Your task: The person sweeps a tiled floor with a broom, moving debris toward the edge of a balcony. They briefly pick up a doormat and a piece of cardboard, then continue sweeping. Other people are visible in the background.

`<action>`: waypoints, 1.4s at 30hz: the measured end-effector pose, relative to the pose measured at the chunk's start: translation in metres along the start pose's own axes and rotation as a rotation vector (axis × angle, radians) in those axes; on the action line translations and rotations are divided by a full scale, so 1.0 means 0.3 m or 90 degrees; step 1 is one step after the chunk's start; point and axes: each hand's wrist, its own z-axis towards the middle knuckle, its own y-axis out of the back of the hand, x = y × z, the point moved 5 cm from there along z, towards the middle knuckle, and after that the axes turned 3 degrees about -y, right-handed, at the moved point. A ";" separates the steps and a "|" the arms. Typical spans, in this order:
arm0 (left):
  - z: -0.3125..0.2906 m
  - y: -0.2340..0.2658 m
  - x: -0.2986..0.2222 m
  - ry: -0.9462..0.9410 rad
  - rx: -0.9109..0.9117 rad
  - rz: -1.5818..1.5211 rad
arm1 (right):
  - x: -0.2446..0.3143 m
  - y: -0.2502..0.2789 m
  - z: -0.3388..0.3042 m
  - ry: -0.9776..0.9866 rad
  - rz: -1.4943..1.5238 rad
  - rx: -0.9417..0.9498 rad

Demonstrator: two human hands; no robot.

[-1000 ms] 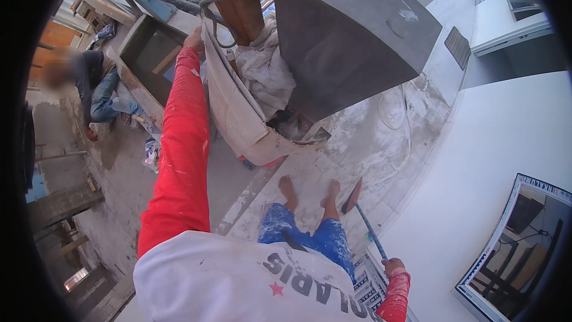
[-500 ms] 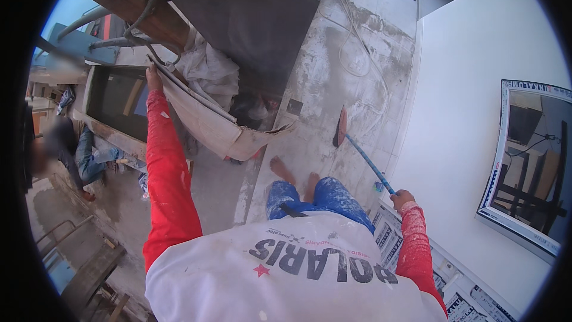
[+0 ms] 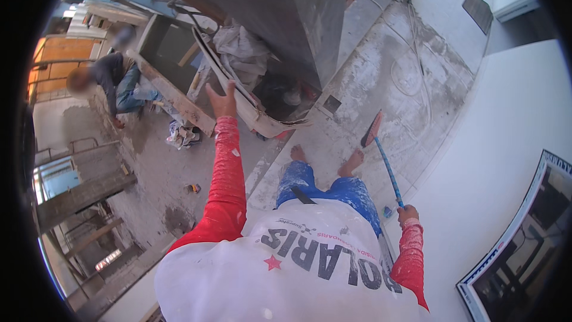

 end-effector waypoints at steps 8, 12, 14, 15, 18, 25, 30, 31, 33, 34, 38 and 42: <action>-0.027 0.006 -0.062 0.231 0.132 0.235 | 0.016 0.284 0.218 0.057 -0.100 -0.034; 0.169 0.130 -0.041 0.261 0.076 0.195 | 0.018 0.263 0.198 0.054 -0.014 -0.031; 0.317 0.198 -0.015 0.256 0.040 0.171 | 0.016 0.224 0.172 0.026 0.031 -0.042; 0.395 0.227 -0.004 0.232 0.015 0.158 | 0.014 0.204 0.156 -0.006 0.053 -0.057; 0.570 0.211 0.029 0.250 0.036 0.152 | 0.064 0.140 0.106 0.000 0.053 -0.063; 0.518 -0.118 -0.045 0.100 0.231 -0.058 | 0.236 0.060 -0.029 0.013 0.015 -0.064; 0.452 -0.159 -0.036 0.141 0.182 -0.046 | 0.307 0.045 -0.102 0.020 -0.010 -0.068; 0.454 -0.152 -0.030 0.128 0.157 -0.070 | 0.317 0.041 -0.112 0.021 -0.015 -0.070; 0.454 -0.145 -0.009 0.111 0.126 -0.117 | 0.332 0.035 -0.132 0.025 -0.022 -0.071; 0.450 -0.136 0.002 0.082 0.091 -0.127 | 0.338 0.033 -0.142 0.027 -0.026 -0.069; 0.369 -0.112 0.077 0.054 0.022 -0.162 | 0.345 0.037 -0.168 0.038 -0.041 -0.068; 0.185 -0.037 0.201 0.109 -0.093 -0.188 | 0.297 0.053 -0.132 0.070 -0.060 -0.066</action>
